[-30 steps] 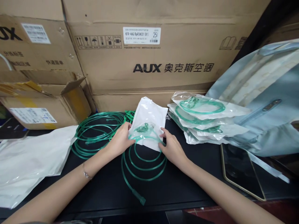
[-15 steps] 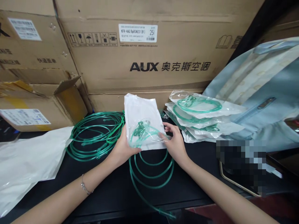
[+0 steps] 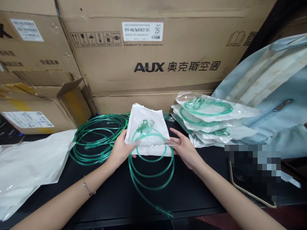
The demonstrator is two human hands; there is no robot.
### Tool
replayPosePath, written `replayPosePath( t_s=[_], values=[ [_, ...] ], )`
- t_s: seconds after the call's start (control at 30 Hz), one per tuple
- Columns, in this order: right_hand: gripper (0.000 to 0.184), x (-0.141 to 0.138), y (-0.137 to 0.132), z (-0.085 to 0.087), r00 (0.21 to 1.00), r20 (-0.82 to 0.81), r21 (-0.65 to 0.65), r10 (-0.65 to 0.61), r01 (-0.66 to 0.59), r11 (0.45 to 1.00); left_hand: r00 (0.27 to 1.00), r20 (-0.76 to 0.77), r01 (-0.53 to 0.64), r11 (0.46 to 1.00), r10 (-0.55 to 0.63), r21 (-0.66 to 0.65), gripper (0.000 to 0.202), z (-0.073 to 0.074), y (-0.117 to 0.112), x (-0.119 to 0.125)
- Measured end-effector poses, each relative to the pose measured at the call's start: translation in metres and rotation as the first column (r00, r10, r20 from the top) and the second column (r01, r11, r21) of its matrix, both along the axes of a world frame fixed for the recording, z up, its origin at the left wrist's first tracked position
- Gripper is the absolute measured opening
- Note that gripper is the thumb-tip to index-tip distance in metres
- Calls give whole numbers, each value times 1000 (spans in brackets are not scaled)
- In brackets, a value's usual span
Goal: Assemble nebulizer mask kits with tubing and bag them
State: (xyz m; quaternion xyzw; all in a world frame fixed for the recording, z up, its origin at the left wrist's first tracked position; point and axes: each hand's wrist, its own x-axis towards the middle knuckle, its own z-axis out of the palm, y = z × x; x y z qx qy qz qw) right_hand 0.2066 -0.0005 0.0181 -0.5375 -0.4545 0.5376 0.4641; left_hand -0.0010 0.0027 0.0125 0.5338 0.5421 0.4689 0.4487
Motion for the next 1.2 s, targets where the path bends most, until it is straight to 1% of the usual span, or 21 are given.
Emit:
replayPosePath(
  t_s=[0.07,0.1,0.17,0.2,0.27,0.33,0.37,0.4,0.47,0.53,0.6,0.67,0.73,0.77,0.83,0.87,0.9,0.97,1.07,1.13,1.2],
  values=[
    [61,-1,3,-5,993,101,92,-67,58,994,992,51,118,991,-115,-65,45,5,-3,-1],
    [58,-1,4,-6,989,120,127,-88,73,989,984,69,168,982,-162,-85,48,7,-4,-2],
    [56,-1,2,-4,992,97,152,-85,70,986,979,74,198,975,-191,-104,53,9,-6,-4],
    [57,-1,0,-2,997,58,140,-53,44,989,983,69,174,979,-167,-106,54,8,-6,-6],
    [63,-1,-5,6,996,-59,77,72,-68,995,994,60,102,990,-96,-99,52,5,-5,-7],
    [75,-1,-10,13,965,-167,12,200,-201,979,997,60,52,994,-46,-93,47,1,-4,-6],
    [81,-1,-11,15,953,-194,-10,231,-238,971,998,59,34,995,-29,-92,46,0,-3,-6],
    [86,-1,-12,16,951,-196,-25,237,-247,969,998,57,21,996,-15,-92,45,-2,-3,-5],
    [92,-3,-11,14,968,-150,-31,200,-207,978,999,50,-8,996,13,-93,46,-3,-2,-3],
    [91,-4,-9,10,984,-98,-18,147,-150,989,999,47,-10,995,15,-96,47,-2,-2,-2],
    [85,-5,-7,6,991,-78,-10,109,-110,994,996,76,62,992,-53,-111,50,1,-4,-4],
    [79,-4,-6,7,989,-122,-15,89,-91,996,973,138,201,970,-183,-137,57,5,-6,-9],
    [77,-1,-8,10,960,-243,-26,143,-153,988,943,186,304,942,-276,-145,63,8,-6,-15],
    [77,2,-9,13,928,-316,-26,197,-216,976,937,194,320,937,-291,-142,64,9,-6,-17],
    [78,7,-10,18,849,-426,-13,312,-350,937,945,184,297,946,-271,-132,61,10,-5,-20],
    [79,9,-11,19,821,-450,-3,352,-396,918,952,177,276,952,-251,-130,58,10,-4,-21],
    [79,11,-11,20,807,-456,6,377,-420,907,958,169,254,958,-231,-131,56,9,-3,-21],
    [81,12,-10,19,812,-432,22,392,-425,905,975,137,195,973,-177,-126,53,6,0,-20],
    [83,6,-8,11,863,-366,33,349,-363,931,998,57,44,997,-40,-67,46,-1,4,-17],
    [83,-1,-6,5,916,-302,29,263,-267,963,999,2,-48,998,48,-44,40,-3,5,-14],
    [82,-7,-4,0,963,-223,26,151,-149,988,996,-30,-90,995,89,-44,37,-2,4,-13]
  ],
)
